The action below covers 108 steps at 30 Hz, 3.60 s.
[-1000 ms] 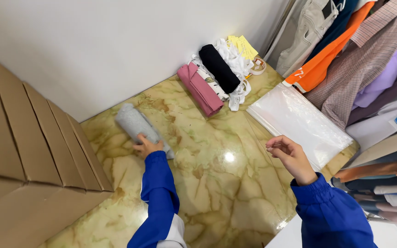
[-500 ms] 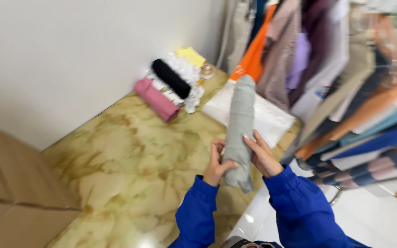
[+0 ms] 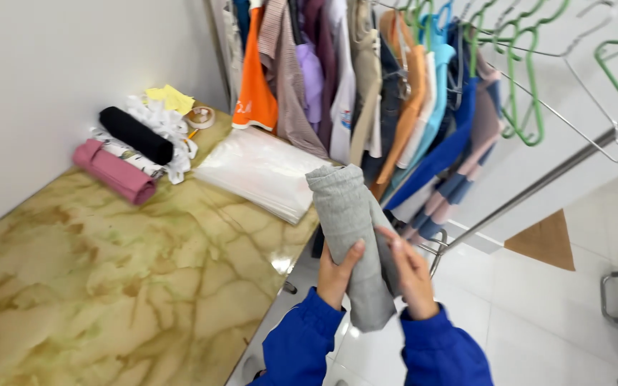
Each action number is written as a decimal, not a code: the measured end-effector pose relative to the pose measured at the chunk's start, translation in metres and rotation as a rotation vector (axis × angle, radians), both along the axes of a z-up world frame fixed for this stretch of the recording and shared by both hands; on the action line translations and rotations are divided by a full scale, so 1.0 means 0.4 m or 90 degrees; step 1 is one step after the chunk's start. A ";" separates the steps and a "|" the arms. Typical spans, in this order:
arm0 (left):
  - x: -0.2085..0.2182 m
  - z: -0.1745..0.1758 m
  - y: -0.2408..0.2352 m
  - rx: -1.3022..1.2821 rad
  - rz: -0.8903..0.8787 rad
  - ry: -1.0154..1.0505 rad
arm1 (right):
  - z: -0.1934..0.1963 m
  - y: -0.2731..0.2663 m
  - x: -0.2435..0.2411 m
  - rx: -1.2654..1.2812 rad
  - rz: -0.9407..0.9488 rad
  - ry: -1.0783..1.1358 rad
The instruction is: Hanging various garments onto a clothing rack using plastic hangers
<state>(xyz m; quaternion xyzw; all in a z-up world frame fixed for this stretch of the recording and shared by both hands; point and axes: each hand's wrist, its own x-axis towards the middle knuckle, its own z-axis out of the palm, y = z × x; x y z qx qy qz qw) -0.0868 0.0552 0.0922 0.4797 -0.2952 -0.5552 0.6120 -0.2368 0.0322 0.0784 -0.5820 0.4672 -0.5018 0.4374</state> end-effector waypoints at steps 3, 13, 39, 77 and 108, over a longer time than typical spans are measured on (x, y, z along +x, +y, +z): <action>-0.077 -0.051 0.006 0.004 -0.083 0.127 | -0.021 0.004 -0.129 0.064 -0.006 0.011; -0.181 -0.109 0.040 -0.017 -0.245 0.337 | -0.100 0.027 -0.233 0.159 -0.085 -0.194; -0.067 -0.183 -0.036 0.136 -0.040 0.119 | -0.137 -0.061 -0.473 -0.201 -0.209 0.260; -0.099 -0.306 -0.110 0.191 -0.163 -0.160 | -0.075 -0.073 -0.430 0.182 -0.123 -0.278; -0.257 -0.256 -0.072 -0.253 -0.113 -0.563 | -0.100 -0.080 -0.295 0.386 -0.060 -0.496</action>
